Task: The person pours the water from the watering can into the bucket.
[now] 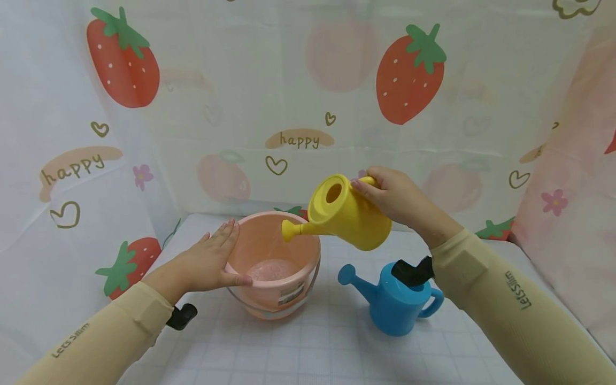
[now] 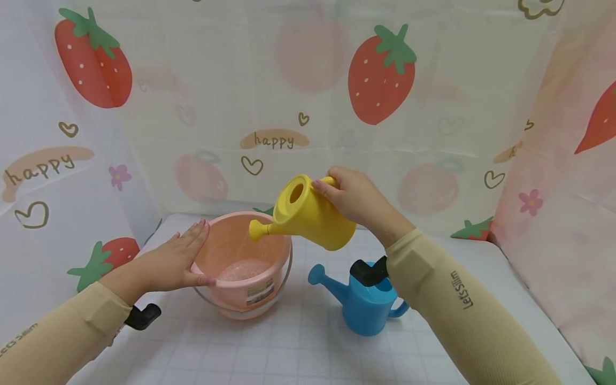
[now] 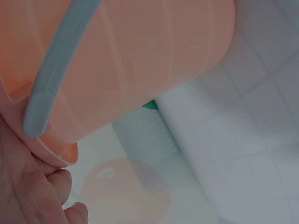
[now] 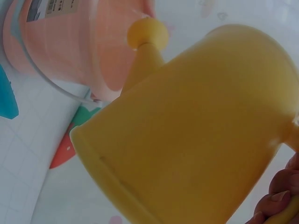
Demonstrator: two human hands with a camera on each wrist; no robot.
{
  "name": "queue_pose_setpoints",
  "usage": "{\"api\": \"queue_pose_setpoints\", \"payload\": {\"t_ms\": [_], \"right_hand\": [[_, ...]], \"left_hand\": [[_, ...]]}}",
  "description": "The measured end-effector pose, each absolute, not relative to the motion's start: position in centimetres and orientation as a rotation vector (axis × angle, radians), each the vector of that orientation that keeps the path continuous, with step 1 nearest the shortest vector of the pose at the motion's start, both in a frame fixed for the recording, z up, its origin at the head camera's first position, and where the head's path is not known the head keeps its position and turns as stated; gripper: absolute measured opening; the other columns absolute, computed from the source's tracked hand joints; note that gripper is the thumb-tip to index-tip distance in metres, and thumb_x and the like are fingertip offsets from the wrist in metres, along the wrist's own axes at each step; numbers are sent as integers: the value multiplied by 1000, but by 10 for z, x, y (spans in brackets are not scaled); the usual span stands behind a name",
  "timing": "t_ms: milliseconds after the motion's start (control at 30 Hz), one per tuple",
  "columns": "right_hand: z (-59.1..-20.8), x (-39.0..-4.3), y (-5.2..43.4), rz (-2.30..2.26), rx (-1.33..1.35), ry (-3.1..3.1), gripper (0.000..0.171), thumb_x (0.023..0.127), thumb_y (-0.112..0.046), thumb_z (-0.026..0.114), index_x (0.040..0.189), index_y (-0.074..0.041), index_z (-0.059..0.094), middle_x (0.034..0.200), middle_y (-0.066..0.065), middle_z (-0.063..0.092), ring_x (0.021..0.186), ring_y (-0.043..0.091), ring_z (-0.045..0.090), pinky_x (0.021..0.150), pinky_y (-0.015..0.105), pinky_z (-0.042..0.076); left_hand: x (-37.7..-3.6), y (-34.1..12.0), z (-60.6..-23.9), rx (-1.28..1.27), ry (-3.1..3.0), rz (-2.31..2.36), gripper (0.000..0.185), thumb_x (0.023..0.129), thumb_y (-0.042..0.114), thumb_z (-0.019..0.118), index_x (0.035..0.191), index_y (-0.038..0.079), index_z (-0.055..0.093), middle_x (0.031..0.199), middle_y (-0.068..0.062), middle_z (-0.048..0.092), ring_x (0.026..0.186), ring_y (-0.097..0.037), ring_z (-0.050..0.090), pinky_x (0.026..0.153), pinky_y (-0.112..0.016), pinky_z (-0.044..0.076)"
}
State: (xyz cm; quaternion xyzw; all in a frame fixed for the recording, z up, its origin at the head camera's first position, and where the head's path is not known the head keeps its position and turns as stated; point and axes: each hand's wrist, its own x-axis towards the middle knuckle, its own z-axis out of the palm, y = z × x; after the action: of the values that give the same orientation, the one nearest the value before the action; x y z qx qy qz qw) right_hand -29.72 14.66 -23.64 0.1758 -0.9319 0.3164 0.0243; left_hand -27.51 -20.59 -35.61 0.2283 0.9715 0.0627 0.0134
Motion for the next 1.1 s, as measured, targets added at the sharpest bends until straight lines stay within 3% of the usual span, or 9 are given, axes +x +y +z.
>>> {"api": "queue_pose_setpoints", "payload": {"t_ms": [1100], "right_hand": [[-228, -295, 142, 959, 548, -2944, 42, 88, -51, 48, 93, -10, 54, 84, 8, 56, 74, 23, 57, 66, 27, 50]], "left_hand": [[-270, -203, -351, 711, 3029, 193, 126, 64, 87, 38, 143, -7, 8, 151, -21, 4, 138, -34, 7, 108, -55, 12]]}}
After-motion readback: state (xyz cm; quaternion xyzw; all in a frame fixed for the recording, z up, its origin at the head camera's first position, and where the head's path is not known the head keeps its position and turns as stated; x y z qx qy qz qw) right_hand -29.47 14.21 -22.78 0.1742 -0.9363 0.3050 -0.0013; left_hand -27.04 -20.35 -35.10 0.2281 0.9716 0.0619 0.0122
